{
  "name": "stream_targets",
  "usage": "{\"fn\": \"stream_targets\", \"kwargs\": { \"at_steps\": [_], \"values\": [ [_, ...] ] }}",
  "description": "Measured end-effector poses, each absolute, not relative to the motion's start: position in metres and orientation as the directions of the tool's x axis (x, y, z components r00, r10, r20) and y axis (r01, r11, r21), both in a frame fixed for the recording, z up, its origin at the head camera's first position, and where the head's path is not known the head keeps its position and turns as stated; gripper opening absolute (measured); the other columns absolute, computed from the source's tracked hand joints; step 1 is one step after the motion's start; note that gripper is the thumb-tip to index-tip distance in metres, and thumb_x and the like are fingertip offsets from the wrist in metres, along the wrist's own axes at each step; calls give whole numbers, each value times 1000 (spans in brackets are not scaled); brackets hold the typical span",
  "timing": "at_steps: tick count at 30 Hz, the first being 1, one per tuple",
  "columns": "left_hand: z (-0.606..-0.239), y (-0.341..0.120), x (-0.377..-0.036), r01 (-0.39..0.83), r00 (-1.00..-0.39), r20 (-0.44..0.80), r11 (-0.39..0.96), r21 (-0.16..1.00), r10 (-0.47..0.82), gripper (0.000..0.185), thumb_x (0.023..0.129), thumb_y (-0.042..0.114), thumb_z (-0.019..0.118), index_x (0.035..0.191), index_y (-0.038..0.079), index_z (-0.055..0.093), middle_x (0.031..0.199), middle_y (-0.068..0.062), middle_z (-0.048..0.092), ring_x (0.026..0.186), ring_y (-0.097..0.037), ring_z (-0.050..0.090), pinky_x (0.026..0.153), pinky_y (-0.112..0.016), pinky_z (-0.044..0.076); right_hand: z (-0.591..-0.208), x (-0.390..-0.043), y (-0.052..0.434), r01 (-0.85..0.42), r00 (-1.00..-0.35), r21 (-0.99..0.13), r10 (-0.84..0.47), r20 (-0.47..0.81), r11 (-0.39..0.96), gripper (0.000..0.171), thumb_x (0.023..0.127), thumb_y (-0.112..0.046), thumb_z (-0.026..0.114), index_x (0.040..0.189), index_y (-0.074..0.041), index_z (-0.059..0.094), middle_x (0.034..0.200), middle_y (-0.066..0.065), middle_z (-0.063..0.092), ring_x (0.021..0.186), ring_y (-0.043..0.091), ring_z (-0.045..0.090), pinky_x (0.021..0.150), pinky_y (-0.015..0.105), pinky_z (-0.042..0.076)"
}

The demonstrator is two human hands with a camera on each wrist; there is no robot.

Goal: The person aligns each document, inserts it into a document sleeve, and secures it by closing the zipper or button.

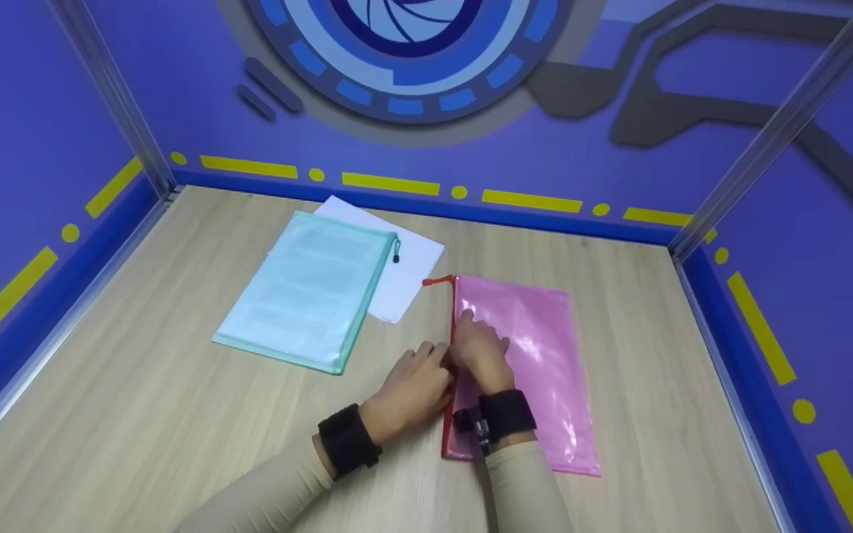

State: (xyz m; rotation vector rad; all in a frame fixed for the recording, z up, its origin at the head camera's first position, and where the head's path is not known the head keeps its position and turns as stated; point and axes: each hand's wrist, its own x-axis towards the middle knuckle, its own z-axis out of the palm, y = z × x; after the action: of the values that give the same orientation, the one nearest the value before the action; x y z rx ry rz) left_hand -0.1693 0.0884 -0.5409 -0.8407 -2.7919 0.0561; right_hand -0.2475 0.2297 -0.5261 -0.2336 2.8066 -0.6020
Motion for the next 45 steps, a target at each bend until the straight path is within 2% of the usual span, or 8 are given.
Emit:
{"fn": "stream_targets", "kwargs": {
  "at_steps": [4, 8, 11, 20, 26, 33, 40, 45],
  "values": [
    [-542, 84, -175, 566, -800, 174, 818, -98, 574, 25, 98, 40, 73, 115, 24, 80, 127, -2, 66, 122, -21, 60, 88, -41, 53, -523, -248, 231, -122, -914, -465, -282, -292, 877, 85, 94, -8, 65, 158, 19, 17, 141, 46, 51, 121, 50, 61, 101, 57, 50],
    [-546, 81, -178, 603, -781, 141, 793, -85, 609, 34, 97, 48, 73, 124, 27, 76, 135, -1, 64, 133, -22, 56, 99, -46, 51, -519, -250, 235, -180, -873, -473, -362, -328, 862, 70, 92, -5, 66, 152, 15, 37, 134, 38, 59, 117, 45, 63, 100, 56, 51],
    [-546, 81, -181, 607, -783, 111, 791, -79, 612, 39, 96, 52, 71, 125, 26, 74, 134, -1, 64, 130, -21, 57, 100, -47, 51, -516, -255, 236, -215, -851, -460, -396, -344, 862, 59, 91, -2, 66, 144, 15, 47, 124, 33, 64, 111, 42, 66, 100, 57, 52],
    [-544, 80, -188, 614, -784, 32, 782, -109, 620, 53, 90, 62, 73, 119, 18, 79, 136, -3, 62, 119, -21, 61, 95, -44, 53, -518, -254, 225, -165, -851, -386, -329, -409, 908, 70, 102, -11, 58, 161, 12, 27, 156, 37, 43, 137, 48, 53, 114, 58, 41],
    [-542, 76, -191, 636, -767, 23, 764, -107, 641, 52, 93, 61, 73, 119, 17, 80, 139, -3, 62, 121, -20, 62, 95, -44, 54, -519, -245, 221, -22, -846, -385, -222, -485, 923, 75, 107, -22, 52, 170, -10, 14, 116, 32, 65, 83, 31, 62, 78, 44, 53],
    [-542, 84, -186, 668, -734, 19, 726, -162, 679, 51, 98, 60, 66, 123, 17, 79, 146, -5, 56, 125, -20, 61, 93, -42, 55, -536, -227, 236, -94, -967, -465, -192, -169, 881, 63, 105, -21, 56, 161, 2, 38, 143, 36, 56, 118, 51, 64, 99, 60, 50],
    [-534, 102, -190, 653, -735, -16, 702, -283, 678, 66, 97, 71, 55, 143, 25, 67, 147, 1, 57, 133, -23, 55, 106, -42, 47, -523, -215, 254, -221, -975, -395, -210, 72, 892, 51, 101, -7, 64, 151, -1, 57, 106, 37, 70, 76, 39, 64, 71, 57, 52],
    [-530, 122, -204, 683, -710, -40, 674, -283, 703, 69, 95, 70, 58, 138, 18, 71, 142, -3, 60, 126, -20, 59, 107, -34, 46, -505, -204, 265, -285, -958, -337, -255, 129, 897, 56, 93, 0, 66, 149, -1, 58, 69, 15, 59, 61, 29, 51, 60, 48, 45]
  ]
}}
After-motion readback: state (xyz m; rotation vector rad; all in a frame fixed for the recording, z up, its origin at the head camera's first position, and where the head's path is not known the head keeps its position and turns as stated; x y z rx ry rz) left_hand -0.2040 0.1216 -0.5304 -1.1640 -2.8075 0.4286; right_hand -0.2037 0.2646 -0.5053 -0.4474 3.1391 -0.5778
